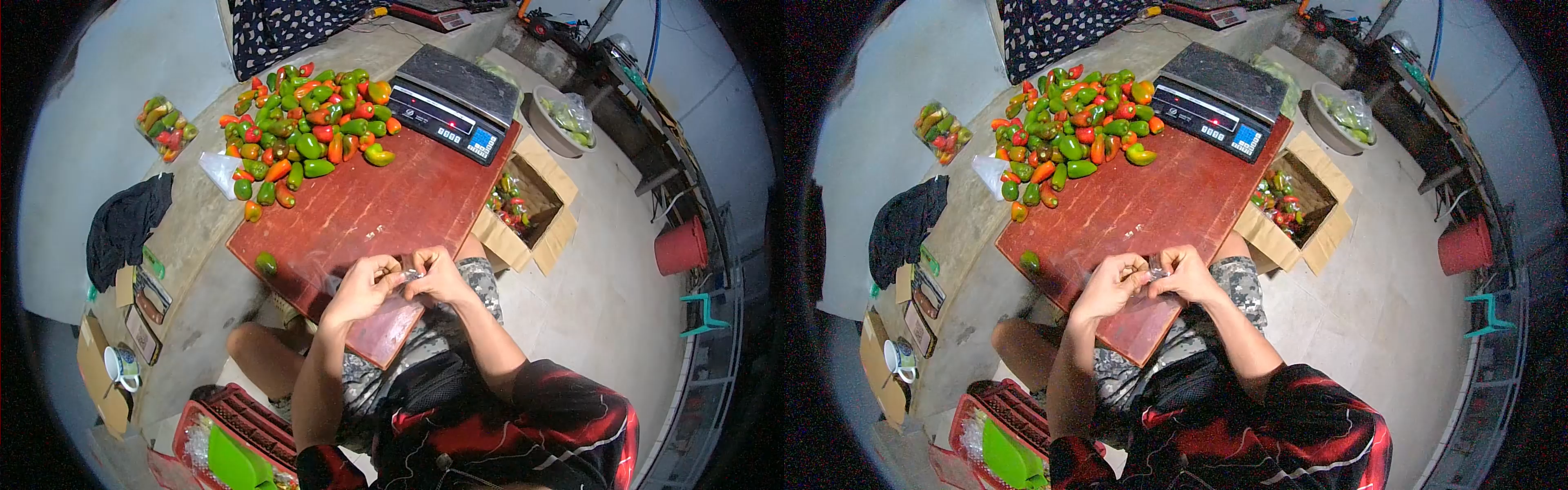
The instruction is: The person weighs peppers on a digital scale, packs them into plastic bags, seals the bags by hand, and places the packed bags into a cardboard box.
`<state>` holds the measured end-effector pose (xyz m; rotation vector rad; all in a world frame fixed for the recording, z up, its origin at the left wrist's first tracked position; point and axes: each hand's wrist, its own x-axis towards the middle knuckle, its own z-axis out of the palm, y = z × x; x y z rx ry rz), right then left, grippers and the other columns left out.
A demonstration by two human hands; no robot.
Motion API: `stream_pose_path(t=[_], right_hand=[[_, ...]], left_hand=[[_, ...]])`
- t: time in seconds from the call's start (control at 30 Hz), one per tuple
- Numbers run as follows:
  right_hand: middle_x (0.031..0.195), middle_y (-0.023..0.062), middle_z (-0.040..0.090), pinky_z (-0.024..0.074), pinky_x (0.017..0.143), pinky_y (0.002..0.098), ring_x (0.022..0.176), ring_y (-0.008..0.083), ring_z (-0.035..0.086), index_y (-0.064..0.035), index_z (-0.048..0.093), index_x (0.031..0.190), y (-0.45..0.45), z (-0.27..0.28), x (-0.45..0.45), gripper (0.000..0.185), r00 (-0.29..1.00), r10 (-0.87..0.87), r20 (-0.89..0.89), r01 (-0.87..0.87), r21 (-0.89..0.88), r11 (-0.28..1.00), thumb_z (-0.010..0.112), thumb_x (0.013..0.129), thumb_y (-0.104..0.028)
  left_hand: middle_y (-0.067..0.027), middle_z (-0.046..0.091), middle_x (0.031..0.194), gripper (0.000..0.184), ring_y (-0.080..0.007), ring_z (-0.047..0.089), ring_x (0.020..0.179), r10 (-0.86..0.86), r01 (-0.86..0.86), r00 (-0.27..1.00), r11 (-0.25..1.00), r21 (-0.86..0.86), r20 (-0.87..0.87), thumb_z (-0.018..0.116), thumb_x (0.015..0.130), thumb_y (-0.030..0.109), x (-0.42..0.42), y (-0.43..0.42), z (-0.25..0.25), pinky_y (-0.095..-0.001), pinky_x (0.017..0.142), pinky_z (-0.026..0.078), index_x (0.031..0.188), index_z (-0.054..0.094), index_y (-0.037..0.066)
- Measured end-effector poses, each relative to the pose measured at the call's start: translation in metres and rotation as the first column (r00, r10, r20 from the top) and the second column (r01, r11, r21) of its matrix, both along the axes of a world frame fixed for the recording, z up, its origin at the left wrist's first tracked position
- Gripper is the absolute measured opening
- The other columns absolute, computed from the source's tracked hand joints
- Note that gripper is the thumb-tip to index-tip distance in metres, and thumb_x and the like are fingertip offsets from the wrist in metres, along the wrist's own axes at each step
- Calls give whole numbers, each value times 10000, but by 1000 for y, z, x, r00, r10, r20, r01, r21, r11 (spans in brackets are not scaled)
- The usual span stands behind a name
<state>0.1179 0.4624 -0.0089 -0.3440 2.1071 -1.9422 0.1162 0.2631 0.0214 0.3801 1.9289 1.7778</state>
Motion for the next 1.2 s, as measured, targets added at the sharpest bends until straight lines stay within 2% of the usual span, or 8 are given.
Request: stream_pose_path(t=[0.13, 0.43, 0.57, 0.73, 0.87, 0.93, 1.13, 1.2], right_hand=[[571, -79, 431, 266, 461, 234, 537, 30, 376, -131, 403, 589, -6, 0, -3, 482, 985, -132, 111, 159, -287, 945, 863, 733, -102], [592, -62, 438, 300, 480, 252, 571, 48, 387, -91, 427, 621, -3, -4, -9, 386, 863, -392, -317, 483, 296, 824, 723, 868, -77], [712, -11, 545, 402, 567, 242, 652, 73, 511, -84, 499, 882, -3, -6, -10, 162, 913, -385, 138, 409, -266, 873, 609, 904, 34], [811, 36, 625, 494, 700, 263, 750, 133, 611, -64, 500, 984, -10, 3, -8, 145, 893, -184, 411, 425, -633, 647, 524, 940, 72], [797, 25, 619, 492, 691, 255, 741, 125, 604, -72, 516, 995, -8, 6, -9, 102, 898, -335, 285, 436, -477, 763, 572, 947, -1], [824, 29, 637, 500, 696, 251, 740, 126, 618, -78, 518, 1006, -4, 5, -6, 135, 939, -28, 344, 274, -691, 669, 622, 932, -34], [850, 6, 641, 511, 713, 266, 781, 127, 630, -87, 562, 1009, -16, 19, 0, 236, 950, -3, 312, 201, -606, 769, 727, 856, -18], [788, 34, 655, 520, 703, 285, 794, 122, 645, -63, 611, 997, -7, 1, -4, 206, 991, 59, 123, 19, -552, 833, 726, 834, -11]], left_hand=[[13, 589, 793, 70, -54, 512, 709, 188, -173, 981, 965, 199, -57, 564, 966, 53, -2, 7, -18, -223, 653, 430, 933, 602, 6], [11, 552, 815, 52, -80, 517, 757, 51, -283, 943, 647, 708, 330, 571, 972, 91, -4, 17, -25, -240, 693, 430, 947, 530, 72], [-22, 539, 697, 109, -91, 497, 618, 271, -261, 962, 939, 225, -15, 642, 897, 36, -7, 18, -26, -277, 557, 401, 889, 534, 38], [-115, 559, 642, 136, -213, 545, 539, 267, -405, 843, 886, -224, -467, 637, 815, -39, -3, 24, 8, -344, 540, 436, 938, 595, 2], [-183, 602, 709, 212, -318, 597, 606, 316, -524, 636, 847, -93, -704, 552, 779, -82, -9, 21, -22, -401, 609, 488, 940, 656, 9], [-165, 618, 721, 156, -277, 598, 600, 355, -578, 602, 812, -83, -715, 584, 807, -37, -12, 20, -24, -389, 605, 492, 932, 668, 2], [-12, 581, 712, 78, -109, 522, 562, 431, -681, 723, 576, 452, 540, 485, 1016, 99, -16, 14, -9, -253, 546, 450, 1016, 547, 52], [2, 535, 701, 76, -97, 487, 554, 351, -667, 727, 564, 486, 590, 462, 1012, 79, -13, 9, -1, -254, 545, 441, 1027, 534, 60]])
